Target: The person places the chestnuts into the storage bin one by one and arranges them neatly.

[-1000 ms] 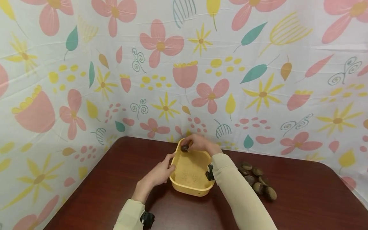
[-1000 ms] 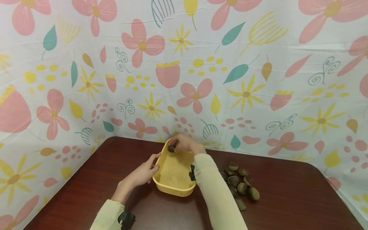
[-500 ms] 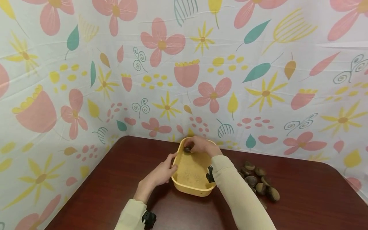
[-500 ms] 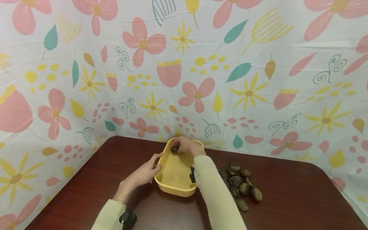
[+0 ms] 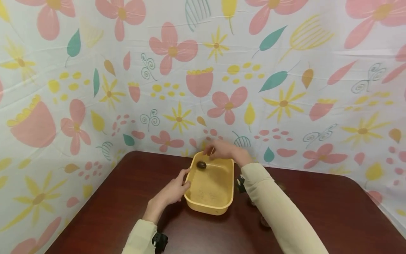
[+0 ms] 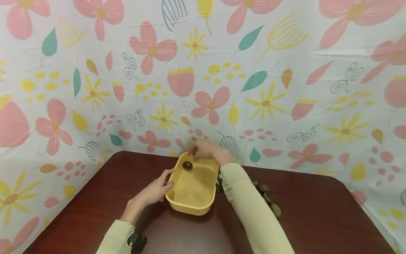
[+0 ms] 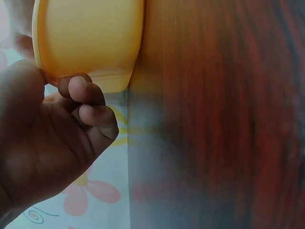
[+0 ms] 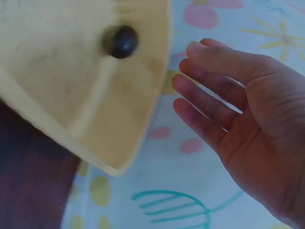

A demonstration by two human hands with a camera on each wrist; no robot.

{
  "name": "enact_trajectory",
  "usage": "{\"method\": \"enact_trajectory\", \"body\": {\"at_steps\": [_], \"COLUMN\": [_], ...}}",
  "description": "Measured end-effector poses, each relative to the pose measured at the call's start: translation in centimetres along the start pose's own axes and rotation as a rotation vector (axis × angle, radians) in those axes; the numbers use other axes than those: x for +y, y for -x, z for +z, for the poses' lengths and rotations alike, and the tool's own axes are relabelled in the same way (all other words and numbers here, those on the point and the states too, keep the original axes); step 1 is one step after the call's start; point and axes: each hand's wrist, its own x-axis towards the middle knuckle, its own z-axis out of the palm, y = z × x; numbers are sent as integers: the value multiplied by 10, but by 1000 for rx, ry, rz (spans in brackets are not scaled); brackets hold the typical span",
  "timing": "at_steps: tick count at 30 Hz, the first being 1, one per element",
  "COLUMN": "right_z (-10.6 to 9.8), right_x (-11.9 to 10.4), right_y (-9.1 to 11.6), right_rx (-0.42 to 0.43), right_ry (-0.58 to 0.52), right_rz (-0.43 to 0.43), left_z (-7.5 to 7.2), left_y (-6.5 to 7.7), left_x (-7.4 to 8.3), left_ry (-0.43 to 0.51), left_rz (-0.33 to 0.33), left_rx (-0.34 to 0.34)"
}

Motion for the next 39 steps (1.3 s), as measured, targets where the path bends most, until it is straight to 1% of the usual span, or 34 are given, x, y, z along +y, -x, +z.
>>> {"method": "enact_trajectory", "body": {"at_steps": [2, 6, 8, 11, 16, 19, 21, 23, 26, 28, 32, 36, 39], "right_z": [-7, -14, -17, -16, -8, -2, 1, 4, 9, 12, 19, 27, 35], "right_x": [-6, -14, -15, -12, 5, 16, 22, 28, 35, 38, 40, 38, 39], "right_y": [8, 28, 40, 61, 95, 113, 123, 133, 147, 156, 173, 188, 196], "right_rx": [7, 31, 44, 66, 119, 153, 173, 190, 206, 211, 200, 176, 165], "right_ry": [-12, 1, 0, -9, -34, -83, -98, -108, -87, -74, -65, -130, -161], "right_rz": [11, -12, -31, -12, 7, 7, 12, 31, 85, 125, 168, 204, 198], "left_z": [-1, -2, -1, 0, 0, 0, -1, -1, -1, 0, 2, 2, 2], "left_y": [0, 1, 2, 1, 0, 0, 0, 0, -1, -1, -1, 0, 0], "left_x": [0, 1, 1, 1, 1, 0, 0, 0, -1, -1, 0, 1, 2], "left_ry": [-3, -15, -19, -21, -18, -23, -24, -24, -26, -24, -19, -16, -9], "left_rz": [2, -2, -1, 1, -6, -14, -23, -26, -25, -23, -21, -29, -33], "left_rx": [5, 11, 14, 18, 14, 15, 17, 19, 15, 14, 12, 11, 17]}}
